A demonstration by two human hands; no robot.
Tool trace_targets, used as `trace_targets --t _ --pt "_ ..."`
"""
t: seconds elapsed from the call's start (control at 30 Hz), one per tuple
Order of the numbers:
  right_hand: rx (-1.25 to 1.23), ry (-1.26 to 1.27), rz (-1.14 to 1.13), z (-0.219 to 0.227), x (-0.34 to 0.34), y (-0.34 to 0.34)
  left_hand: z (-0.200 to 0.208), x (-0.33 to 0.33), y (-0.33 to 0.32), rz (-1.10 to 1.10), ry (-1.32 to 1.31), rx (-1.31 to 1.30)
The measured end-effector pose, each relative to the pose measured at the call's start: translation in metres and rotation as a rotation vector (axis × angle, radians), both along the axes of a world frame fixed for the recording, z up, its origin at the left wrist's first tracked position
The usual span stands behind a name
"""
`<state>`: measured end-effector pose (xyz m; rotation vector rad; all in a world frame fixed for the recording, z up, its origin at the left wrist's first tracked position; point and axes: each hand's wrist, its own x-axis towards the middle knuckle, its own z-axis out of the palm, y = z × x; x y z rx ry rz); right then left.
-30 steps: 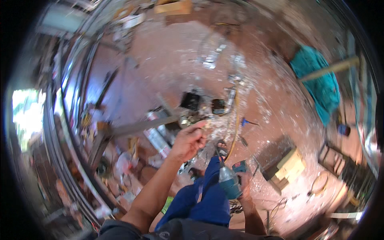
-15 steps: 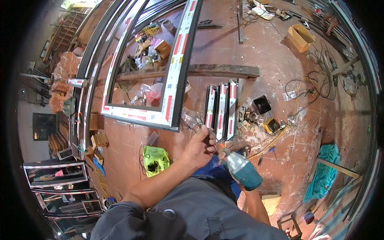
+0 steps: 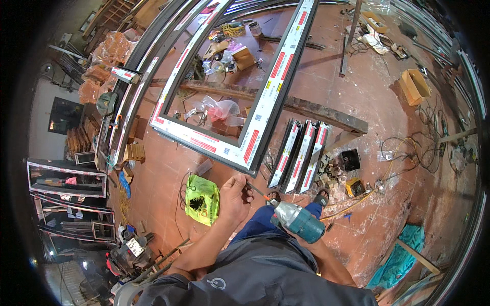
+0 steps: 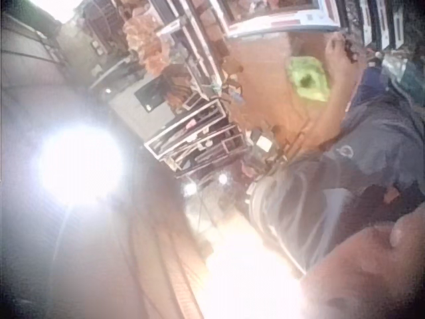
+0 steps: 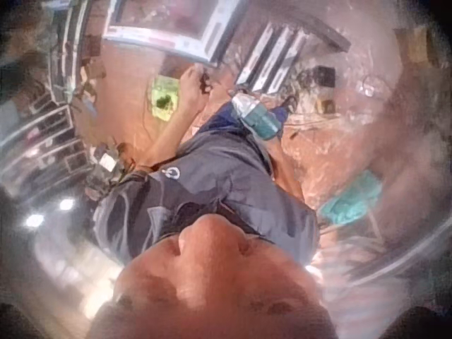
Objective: The person assembles metal frame components by aligning and securing them with a power drill. They handle multiple frame pieces, positioning them together and drilling to fasten the joints.
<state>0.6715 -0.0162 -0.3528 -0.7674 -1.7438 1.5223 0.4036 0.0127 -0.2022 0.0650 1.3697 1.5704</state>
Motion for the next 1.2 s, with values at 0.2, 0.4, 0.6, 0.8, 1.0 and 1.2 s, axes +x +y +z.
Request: trace_targets --t 0.2,0.4,0.6,0.8,1.0,1.2 --pt "-0.140 0.201 0.093 0.046 0.029 0.063 -0.003 0.044 0.030 0.037 0.035 0.032" --pt "-1.496 0.690 -0.028 0.038 0.045 0.099 -0.024 0.087 0.052 0.079 -0.041 -0.032" --pt "-1.333 0.553 0.174 0.008 0.060 0.114 -0.036 0.085 0.005 0.182 -0.137 -0.211" --pt "-0.191 0.178 0.086 -0.024 0.043 0.125 -0.085 0.017 -0.030 0.243 -0.056 -0.326" --pt "-0.369 0.296 0.021 -0.040 0.006 0.117 -0.101 -0.018 0.025 0.139 -0.031 -0.133" --pt "-0.257 0.200 -0.021 -0.045 -0.017 0.117 -0.094 -0.013 0.034 0.125 -0.094 -0.133"
